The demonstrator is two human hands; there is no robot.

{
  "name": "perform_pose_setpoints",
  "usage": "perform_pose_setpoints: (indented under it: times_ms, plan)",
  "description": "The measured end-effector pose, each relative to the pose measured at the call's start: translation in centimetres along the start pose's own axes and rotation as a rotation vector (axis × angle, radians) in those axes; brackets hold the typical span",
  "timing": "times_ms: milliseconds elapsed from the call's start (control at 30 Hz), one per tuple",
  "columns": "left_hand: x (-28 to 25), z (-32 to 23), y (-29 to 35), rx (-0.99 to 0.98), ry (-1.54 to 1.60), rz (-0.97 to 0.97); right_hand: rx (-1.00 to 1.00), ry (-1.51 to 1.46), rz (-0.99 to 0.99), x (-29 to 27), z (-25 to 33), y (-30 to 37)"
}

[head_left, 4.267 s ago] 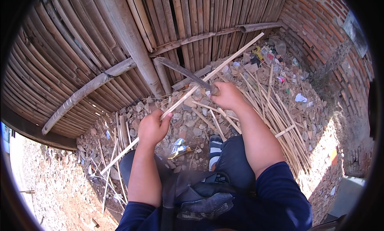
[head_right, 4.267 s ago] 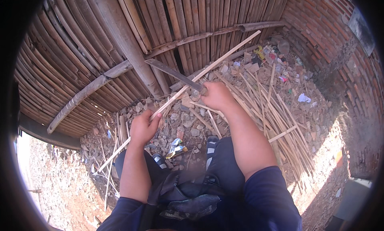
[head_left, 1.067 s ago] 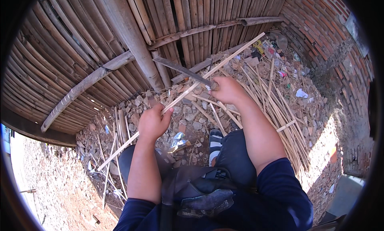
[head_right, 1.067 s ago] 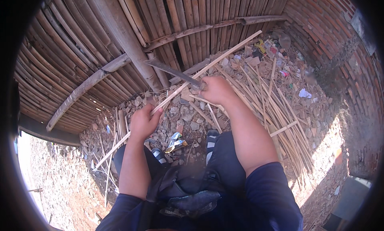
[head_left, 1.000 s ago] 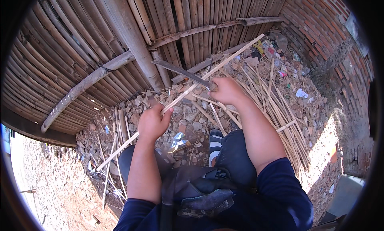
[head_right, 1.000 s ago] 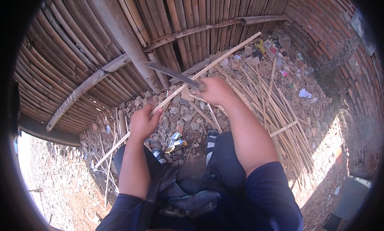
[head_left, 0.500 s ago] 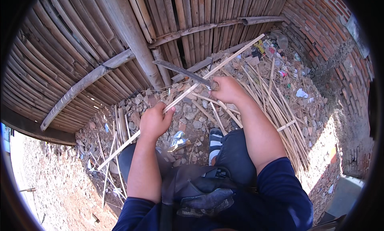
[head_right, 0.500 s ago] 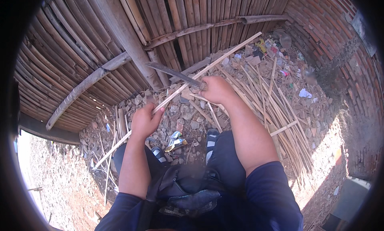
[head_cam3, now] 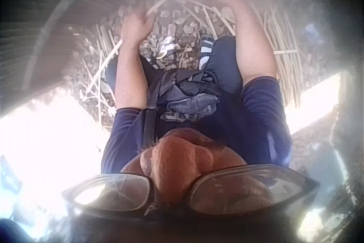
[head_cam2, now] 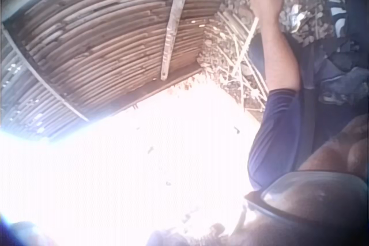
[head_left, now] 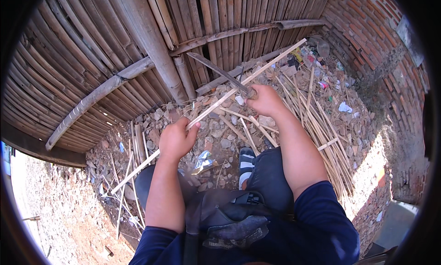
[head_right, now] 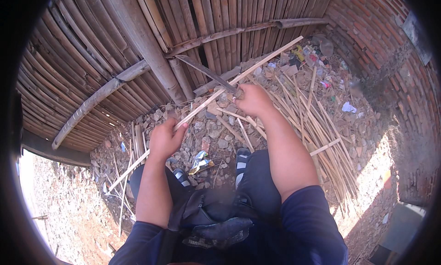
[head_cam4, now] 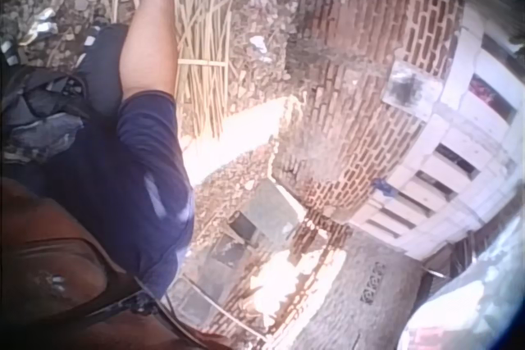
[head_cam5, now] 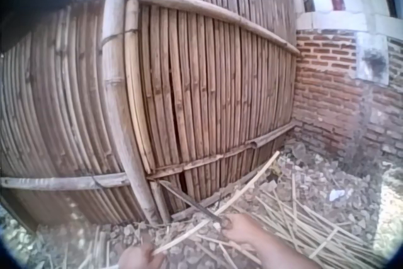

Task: The person strips thin layers from a bamboo pole using a large knife, holding the bamboo piece and sliding the blade along its length to create narrow strips.

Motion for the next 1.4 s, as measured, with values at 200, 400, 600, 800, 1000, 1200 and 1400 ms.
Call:
perform_pose_setpoints:
  times_ms: [200, 400, 600, 800, 1000, 1200, 1400]
  plan:
    - [-0.2, 0.2, 0.0, -0.001, -0.004, -0.008, -0.17, 0.11, 0.017, 1.2, 2.9, 0.9]
    - [-0.4, -0.2, 0.0, -0.019, 0.002, 0.011, -0.133, 0.018, -0.002, 1.1, 1.4, 0.1]
    - [-0.2, -0.1, -0.1, 0.0, -0.005, -0.006, -0.106, 0.07, 0.022, 0.9, 1.6, 0.3]
    - [-0.2, 0.1, 0.0, 0.0, -0.01, -0.017, -0.176, 0.109, -0.014, 2.2, 1.9, 0.1]
    - [-0.1, -0.2, 0.0, 0.017, 0.002, -0.033, -0.146, 0.05, -0.026, 1.4, 2.2, 0.6]
    - [0.1, -0.3, -0.1, 0.018, 0.005, -0.009, -0.131, 0.038, -0.038, 0.9, 1.2, 0.1]
    - [0.0, 0.1, 0.0, 0.022, -0.029, -0.028, -0.122, 0.087, 0.027, 1.2, 2.2, 0.3]
Point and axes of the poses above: each hand's wrist, its own y-axis away from the middle knuckle, its own x-axis out of the palm, z = x × y, the point moved 8 cm from there along -y, towards the middle knuckle, and after that the axes turned 2 degrees about -z, right-handed, at the moved point
